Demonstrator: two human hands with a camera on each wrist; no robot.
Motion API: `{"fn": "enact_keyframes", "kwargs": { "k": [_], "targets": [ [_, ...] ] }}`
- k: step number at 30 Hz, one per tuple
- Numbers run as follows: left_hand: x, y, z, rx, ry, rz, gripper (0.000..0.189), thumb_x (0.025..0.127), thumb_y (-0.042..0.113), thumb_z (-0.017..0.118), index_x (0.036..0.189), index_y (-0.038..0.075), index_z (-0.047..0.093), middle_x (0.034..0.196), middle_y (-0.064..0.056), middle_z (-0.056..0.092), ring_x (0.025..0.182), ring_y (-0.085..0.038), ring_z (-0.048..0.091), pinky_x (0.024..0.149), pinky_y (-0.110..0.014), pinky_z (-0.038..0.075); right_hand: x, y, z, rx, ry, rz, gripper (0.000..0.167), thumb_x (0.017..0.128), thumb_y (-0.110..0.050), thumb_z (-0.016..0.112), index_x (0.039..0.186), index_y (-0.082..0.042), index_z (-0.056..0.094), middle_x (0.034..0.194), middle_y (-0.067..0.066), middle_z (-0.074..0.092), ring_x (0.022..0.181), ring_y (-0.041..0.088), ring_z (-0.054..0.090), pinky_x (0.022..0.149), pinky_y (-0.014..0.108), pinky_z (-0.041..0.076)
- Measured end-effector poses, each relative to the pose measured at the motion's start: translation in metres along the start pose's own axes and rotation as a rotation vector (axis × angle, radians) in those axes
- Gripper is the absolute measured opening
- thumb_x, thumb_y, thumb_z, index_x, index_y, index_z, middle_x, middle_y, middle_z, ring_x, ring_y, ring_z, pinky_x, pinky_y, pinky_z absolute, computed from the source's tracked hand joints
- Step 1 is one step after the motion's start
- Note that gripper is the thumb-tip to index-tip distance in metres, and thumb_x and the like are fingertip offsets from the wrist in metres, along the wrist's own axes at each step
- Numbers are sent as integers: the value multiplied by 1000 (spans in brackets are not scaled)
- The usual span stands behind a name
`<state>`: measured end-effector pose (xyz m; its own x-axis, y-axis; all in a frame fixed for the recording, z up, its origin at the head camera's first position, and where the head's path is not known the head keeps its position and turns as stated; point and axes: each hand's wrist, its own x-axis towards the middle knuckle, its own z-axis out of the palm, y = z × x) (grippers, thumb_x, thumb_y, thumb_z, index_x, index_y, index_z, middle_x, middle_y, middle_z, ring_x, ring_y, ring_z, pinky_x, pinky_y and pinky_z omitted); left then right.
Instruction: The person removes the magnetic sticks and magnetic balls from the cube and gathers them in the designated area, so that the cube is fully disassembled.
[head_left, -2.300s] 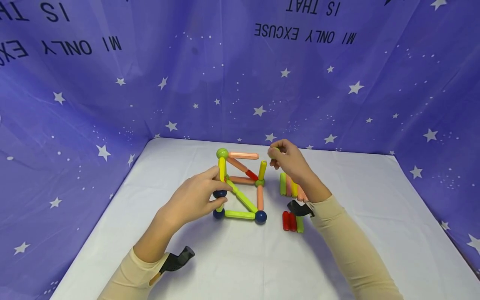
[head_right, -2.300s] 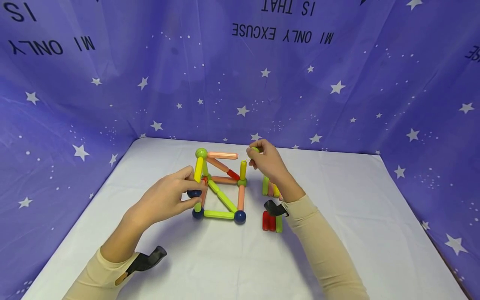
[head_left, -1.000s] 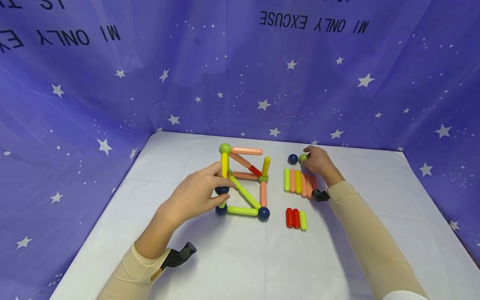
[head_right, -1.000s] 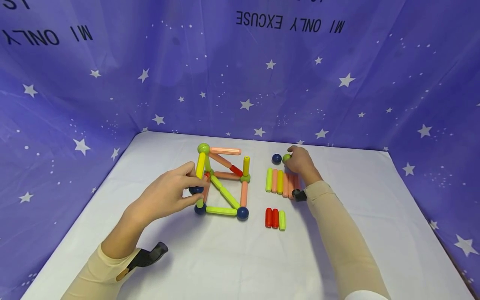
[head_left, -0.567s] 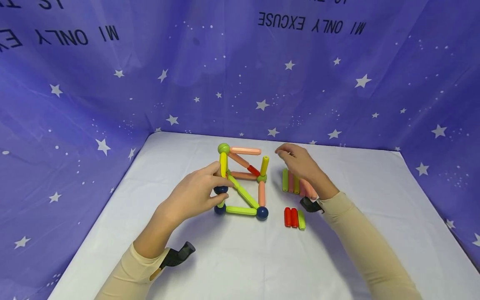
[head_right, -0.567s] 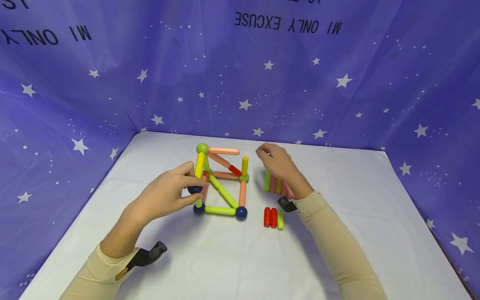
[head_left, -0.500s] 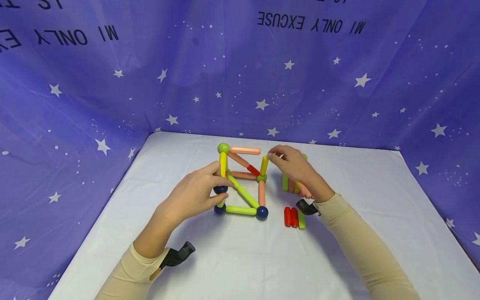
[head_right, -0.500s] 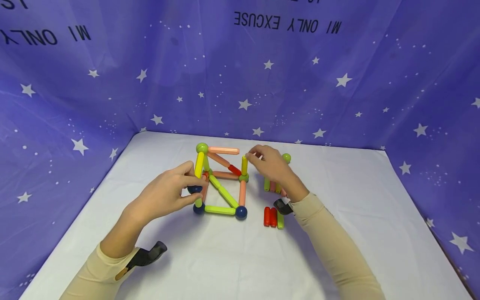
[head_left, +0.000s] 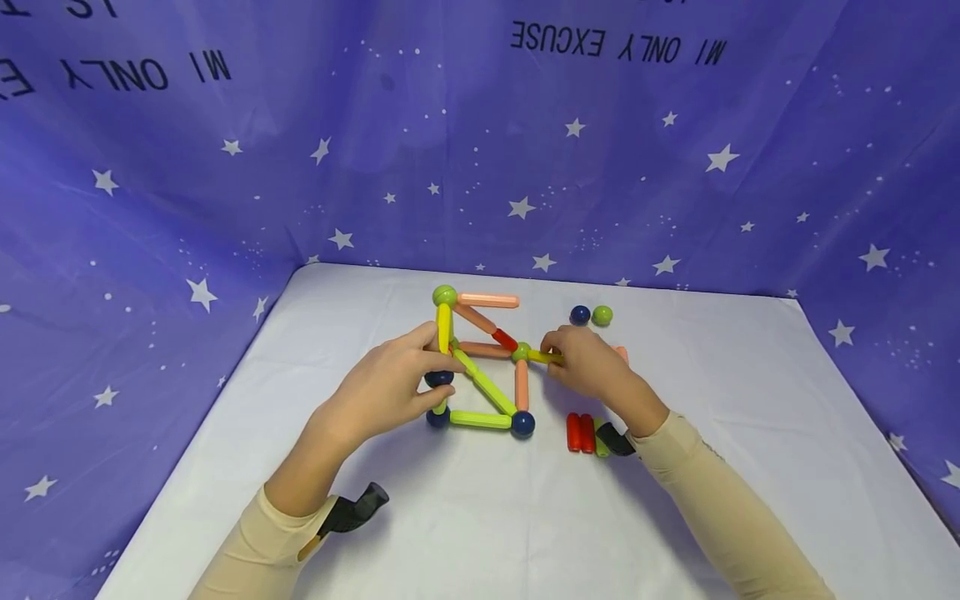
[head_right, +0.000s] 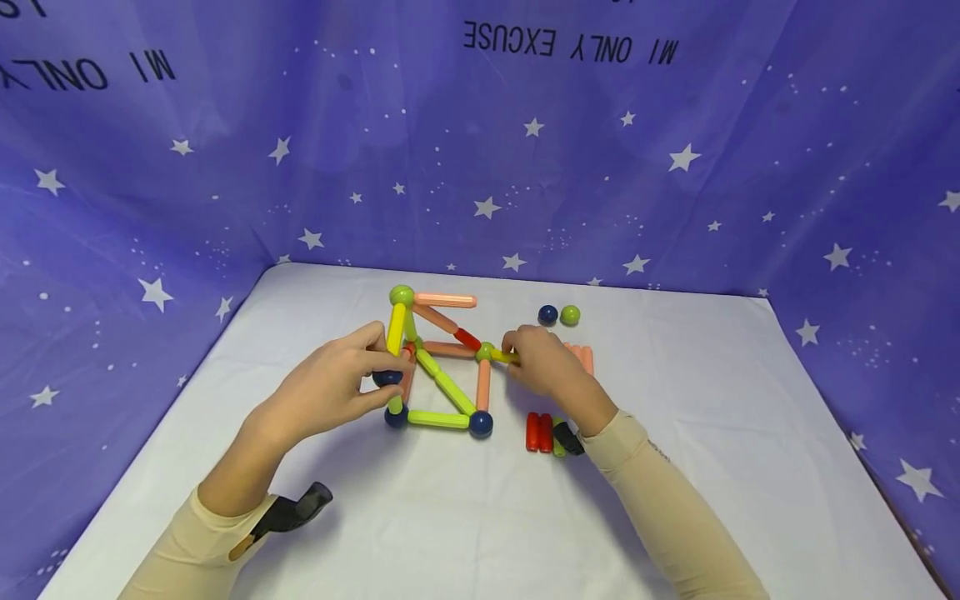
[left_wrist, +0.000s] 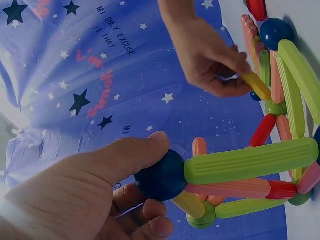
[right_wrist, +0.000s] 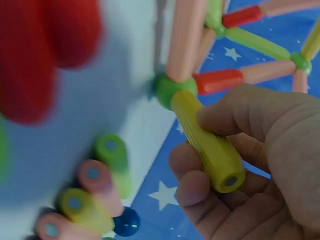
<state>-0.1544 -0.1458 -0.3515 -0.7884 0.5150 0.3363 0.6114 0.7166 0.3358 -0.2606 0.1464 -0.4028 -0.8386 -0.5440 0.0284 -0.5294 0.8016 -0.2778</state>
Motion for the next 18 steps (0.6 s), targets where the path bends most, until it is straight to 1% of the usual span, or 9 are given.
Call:
{"fn": "enact_keyframes", "kwargs": {
  "k": [2, 5, 7, 9, 12, 13, 16, 18],
  "targets": [
    [0, 0, 0, 3, 3, 0, 23, 80, 19, 81, 103, 19, 77, 93, 9, 47, 67, -6, 44, 56, -24, 42, -3, 0, 4, -2, -25, 4, 20, 82, -9, 73, 101, -6, 71, 87, 3, 63, 73, 17, 56, 67, 30, 51],
    [-1, 0, 0, 2, 5, 0, 23, 80, 19, 81, 103, 19, 77, 94, 9, 47, 68, -6, 45, 57, -24, 42, -9, 0, 9, -11, -30, 5, 18, 81, -10, 74, 99, -6, 72, 85, 2, 63, 75, 17, 55, 68, 31, 51],
    [-2, 0, 0, 1, 5, -2, 23, 80, 19, 81, 103, 19, 77, 95, 9, 47, 69, -6, 45, 57, -24, 42, -13, 0, 11, -25, -22, -3, 17, 81, -10, 73, 97, -7, 73, 85, 0, 64, 77, 17, 55, 71, 32, 51],
    [-2, 0, 0, 1, 4, -6, 23, 80, 18, 81, 102, 19, 77, 95, 9, 47, 69, -6, 46, 58, -24, 42, -17, 1, 10, -17, 4, 14, 15, 81, -10, 72, 96, -8, 74, 84, -1, 64, 78, 18, 55, 72, 33, 51],
    [-2, 1, 0, 1, 5, -8, 23, 80, 18, 82, 102, 19, 77, 95, 9, 48, 69, -6, 46, 57, -24, 42, -24, 7, 4, 27, 72, 67, 16, 80, -8, 69, 94, -8, 75, 86, 1, 67, 79, 20, 54, 73, 36, 50],
    [-1, 1, 0, 1, 5, -7, 23, 80, 19, 82, 102, 19, 77, 94, 9, 47, 69, -6, 46, 57, -24, 42, -26, 11, 1, 47, 95, 97, 17, 80, -9, 69, 95, -8, 75, 87, 2, 68, 79, 20, 54, 74, 36, 49],
    [-1, 1, 0, 1, 5, -6, 23, 79, 18, 82, 102, 19, 77, 94, 9, 48, 69, -7, 46, 57, -25, 43, -34, 28, -7, 99, 149, 191, 19, 83, -11, 67, 101, -7, 72, 92, 6, 68, 76, 22, 57, 71, 38, 49],
    [-1, 1, 0, 2, 3, -6, 23, 80, 19, 82, 102, 19, 77, 95, 9, 48, 70, -7, 47, 58, -24, 43, -40, 42, -11, 103, 177, 253, 22, 86, -17, 68, 105, -5, 69, 95, 9, 68, 74, 23, 59, 69, 39, 49]
  ]
}}
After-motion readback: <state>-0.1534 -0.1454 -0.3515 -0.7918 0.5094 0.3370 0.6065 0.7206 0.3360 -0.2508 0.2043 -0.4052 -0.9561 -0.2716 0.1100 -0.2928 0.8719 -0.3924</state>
